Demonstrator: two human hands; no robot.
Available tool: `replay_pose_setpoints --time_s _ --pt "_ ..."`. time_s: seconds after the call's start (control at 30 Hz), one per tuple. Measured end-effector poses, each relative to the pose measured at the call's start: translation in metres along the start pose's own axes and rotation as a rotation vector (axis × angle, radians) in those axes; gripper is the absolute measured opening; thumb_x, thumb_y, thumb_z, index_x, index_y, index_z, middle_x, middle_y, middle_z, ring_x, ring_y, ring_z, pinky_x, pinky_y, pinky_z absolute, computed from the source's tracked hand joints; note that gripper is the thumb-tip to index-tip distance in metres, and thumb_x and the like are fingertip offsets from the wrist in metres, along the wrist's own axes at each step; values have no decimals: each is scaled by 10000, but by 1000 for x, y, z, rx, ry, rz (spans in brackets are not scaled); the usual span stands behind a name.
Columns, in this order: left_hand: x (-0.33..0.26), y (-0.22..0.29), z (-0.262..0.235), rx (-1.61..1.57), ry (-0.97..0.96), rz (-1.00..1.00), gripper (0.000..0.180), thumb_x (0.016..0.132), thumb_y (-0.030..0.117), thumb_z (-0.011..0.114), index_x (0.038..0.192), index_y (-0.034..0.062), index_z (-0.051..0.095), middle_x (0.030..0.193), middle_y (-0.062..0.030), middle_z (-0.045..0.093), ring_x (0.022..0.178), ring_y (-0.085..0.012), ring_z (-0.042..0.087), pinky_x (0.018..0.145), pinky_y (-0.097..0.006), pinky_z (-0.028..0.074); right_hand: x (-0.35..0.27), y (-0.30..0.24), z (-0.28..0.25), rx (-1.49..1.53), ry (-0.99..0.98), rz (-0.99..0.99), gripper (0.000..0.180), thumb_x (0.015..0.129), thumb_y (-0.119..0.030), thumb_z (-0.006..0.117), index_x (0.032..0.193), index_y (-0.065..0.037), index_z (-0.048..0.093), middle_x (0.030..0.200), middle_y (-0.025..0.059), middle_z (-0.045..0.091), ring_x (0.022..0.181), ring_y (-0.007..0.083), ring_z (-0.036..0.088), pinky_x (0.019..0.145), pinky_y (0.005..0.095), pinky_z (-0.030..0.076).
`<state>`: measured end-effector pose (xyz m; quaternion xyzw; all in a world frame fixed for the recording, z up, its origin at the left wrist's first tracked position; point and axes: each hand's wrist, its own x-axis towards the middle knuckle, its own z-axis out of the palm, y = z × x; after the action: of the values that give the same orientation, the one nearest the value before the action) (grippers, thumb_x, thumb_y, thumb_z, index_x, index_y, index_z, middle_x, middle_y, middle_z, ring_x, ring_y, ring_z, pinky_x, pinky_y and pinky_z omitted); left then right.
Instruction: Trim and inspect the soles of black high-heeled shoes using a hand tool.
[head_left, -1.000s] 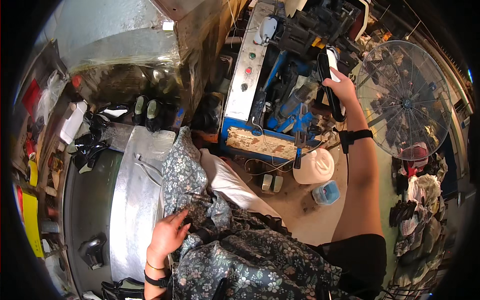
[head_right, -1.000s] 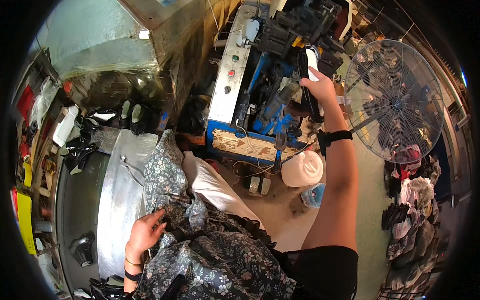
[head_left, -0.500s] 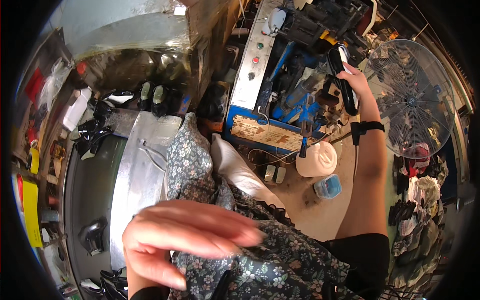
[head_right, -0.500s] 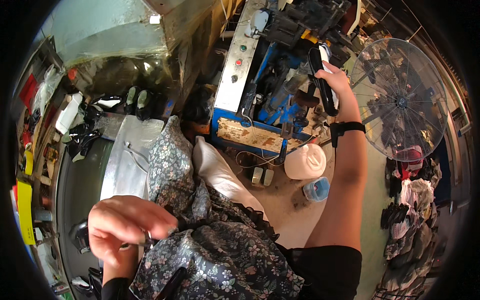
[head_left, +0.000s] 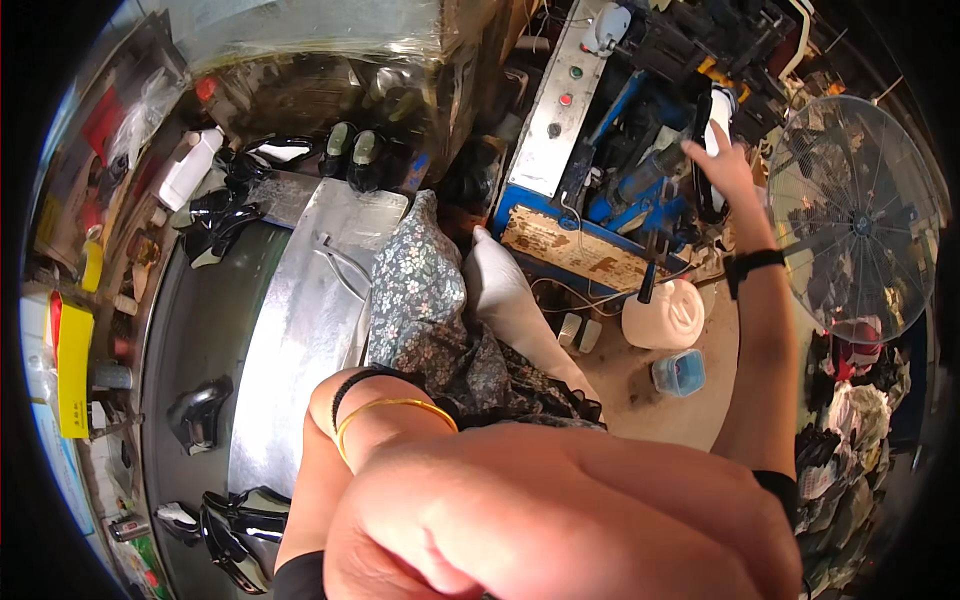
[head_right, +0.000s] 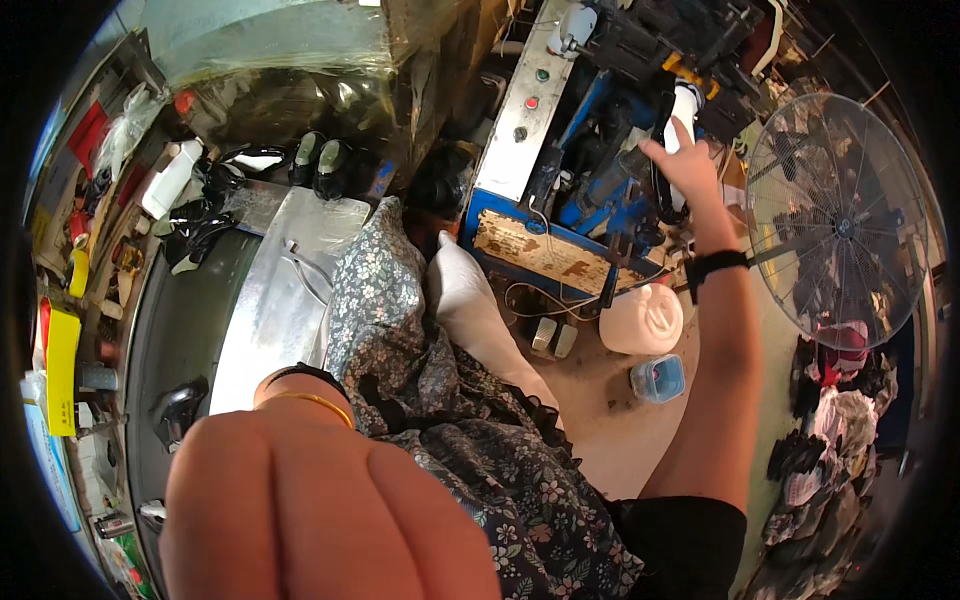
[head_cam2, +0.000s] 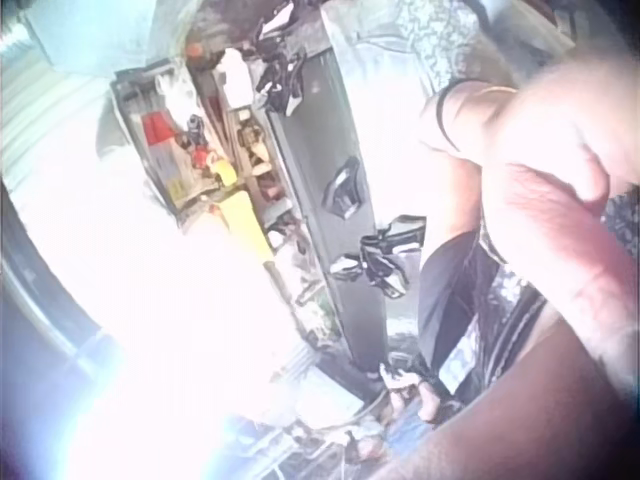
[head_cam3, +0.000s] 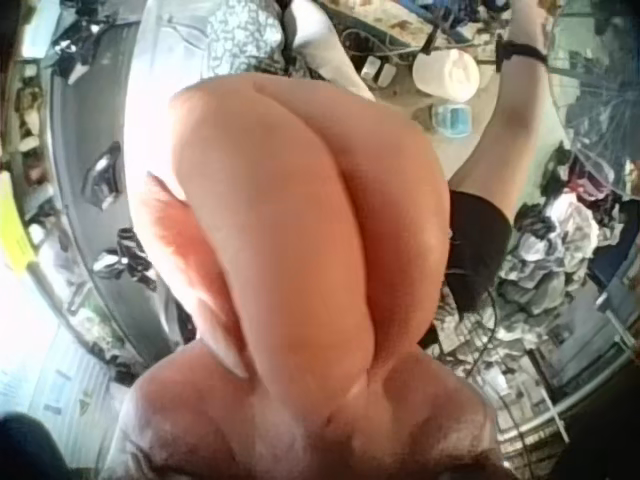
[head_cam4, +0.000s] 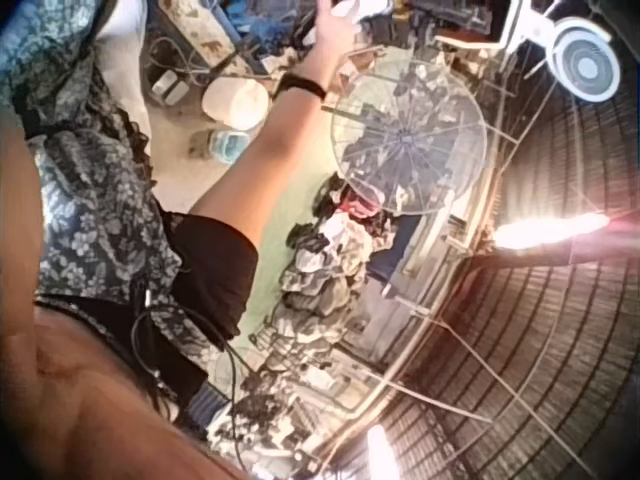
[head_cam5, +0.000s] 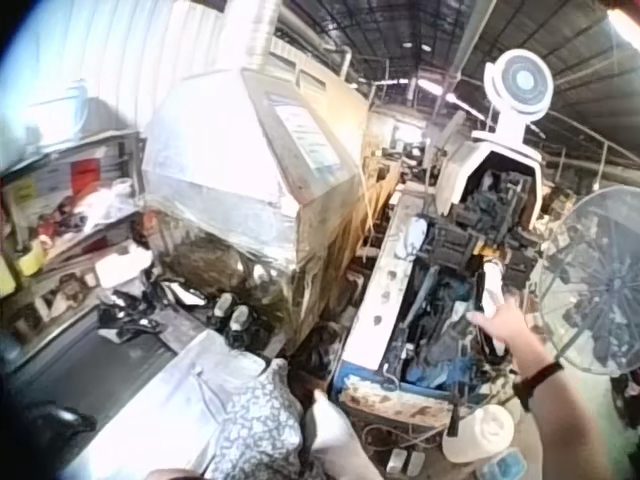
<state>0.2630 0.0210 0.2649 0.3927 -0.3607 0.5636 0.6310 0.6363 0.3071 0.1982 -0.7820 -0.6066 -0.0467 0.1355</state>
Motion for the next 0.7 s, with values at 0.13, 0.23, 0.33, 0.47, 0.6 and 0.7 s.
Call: replay_pose_setpoints --time_s 0.13,0.23,0.33,0.47,0.6,0.7 --pt "9 5 -12 -77 -58 -64 462 992 343 531 1175 -75 605 1071 -262 627 896 -347 664 849 -464 544 -5 9 6 18 78 50 901 717 -726 608 1485 -308 389 1315 255 506 1214 417 526 1015 458 421" --pt "14 11 -23 -144 -98 -139 458 989 342 538 1184 -67 603 1081 -265 626 895 -345 664 843 -454 547 -3 10 5 2 100 72 883 718 -711 609 1480 -322 395 1312 248 511 1220 411 522 1019 456 418" --pt "15 16 -30 -205 -135 -203 454 986 340 546 1193 -60 602 1091 -267 624 895 -343 665 838 -444 550 -2 2 3 3 82 85 871 720 -692 612 1480 -328 393 1310 243 513 1222 403 522 1018 454 418" --pt "22 18 -40 -285 -224 -279 449 982 337 556 1206 -50 600 1104 -270 621 894 -340 666 832 -431 555 19 9 0 62 64 71 862 719 -680 614 1469 -301 420 1313 256 531 1219 409 532 1015 460 428" --pt "31 44 -40 198 253 -441 257 876 229 630 1033 26 640 919 -186 673 666 -210 581 571 -369 438 47 -2 -4 222 -5 54 835 699 -592 657 1427 -213 500 1301 258 578 1202 371 572 982 424 461" --pt "24 38 -45 312 609 -494 192 851 257 640 849 73 585 788 -97 617 655 -185 509 594 -314 378 63 14 -12 305 13 97 838 686 -560 677 1419 -189 512 1288 233 601 1203 337 583 980 398 457"
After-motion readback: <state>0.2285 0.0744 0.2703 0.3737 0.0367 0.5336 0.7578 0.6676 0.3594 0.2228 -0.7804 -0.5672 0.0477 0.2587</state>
